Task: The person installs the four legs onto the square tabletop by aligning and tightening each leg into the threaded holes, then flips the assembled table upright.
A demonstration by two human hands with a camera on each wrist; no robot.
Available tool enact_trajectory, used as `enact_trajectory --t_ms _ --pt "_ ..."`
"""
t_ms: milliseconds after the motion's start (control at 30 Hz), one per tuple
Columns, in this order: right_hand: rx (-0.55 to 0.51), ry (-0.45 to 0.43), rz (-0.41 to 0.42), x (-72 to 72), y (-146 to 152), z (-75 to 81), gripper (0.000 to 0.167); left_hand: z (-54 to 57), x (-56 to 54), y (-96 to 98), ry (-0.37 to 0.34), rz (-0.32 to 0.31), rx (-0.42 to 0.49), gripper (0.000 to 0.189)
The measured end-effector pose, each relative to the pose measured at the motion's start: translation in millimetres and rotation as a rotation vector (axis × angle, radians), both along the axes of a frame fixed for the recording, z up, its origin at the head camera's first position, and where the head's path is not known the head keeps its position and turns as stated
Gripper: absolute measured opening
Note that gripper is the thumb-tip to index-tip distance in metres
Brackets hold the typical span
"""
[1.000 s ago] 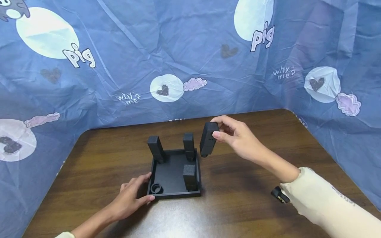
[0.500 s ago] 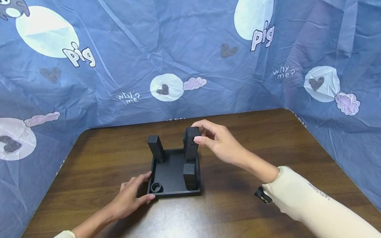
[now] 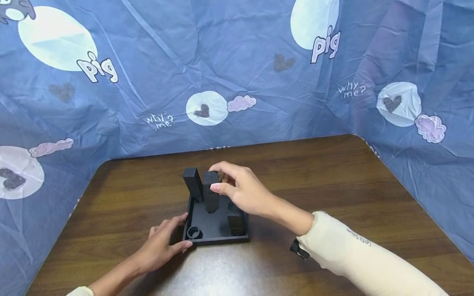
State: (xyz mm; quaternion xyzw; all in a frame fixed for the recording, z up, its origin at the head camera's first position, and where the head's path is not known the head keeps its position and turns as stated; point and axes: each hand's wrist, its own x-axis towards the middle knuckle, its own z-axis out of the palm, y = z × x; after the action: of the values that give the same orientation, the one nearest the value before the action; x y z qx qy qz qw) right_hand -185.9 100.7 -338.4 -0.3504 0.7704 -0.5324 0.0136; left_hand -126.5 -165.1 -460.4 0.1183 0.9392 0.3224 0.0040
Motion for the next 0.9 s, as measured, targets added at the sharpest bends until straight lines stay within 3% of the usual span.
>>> enact_trajectory --t_ms 333,900 --pt "0.114 0.027 0.035 6.3 -26.5 -11.8 0.026 -0.8 -0.7 0.0 0.029 -0.005 0.0 0.069" --pt "0.206 -0.001 0.118 14.1 -54.5 -29.6 0.021 1.4 -0.7 -1.0 -0.024 -0.007 0.001 0.063"
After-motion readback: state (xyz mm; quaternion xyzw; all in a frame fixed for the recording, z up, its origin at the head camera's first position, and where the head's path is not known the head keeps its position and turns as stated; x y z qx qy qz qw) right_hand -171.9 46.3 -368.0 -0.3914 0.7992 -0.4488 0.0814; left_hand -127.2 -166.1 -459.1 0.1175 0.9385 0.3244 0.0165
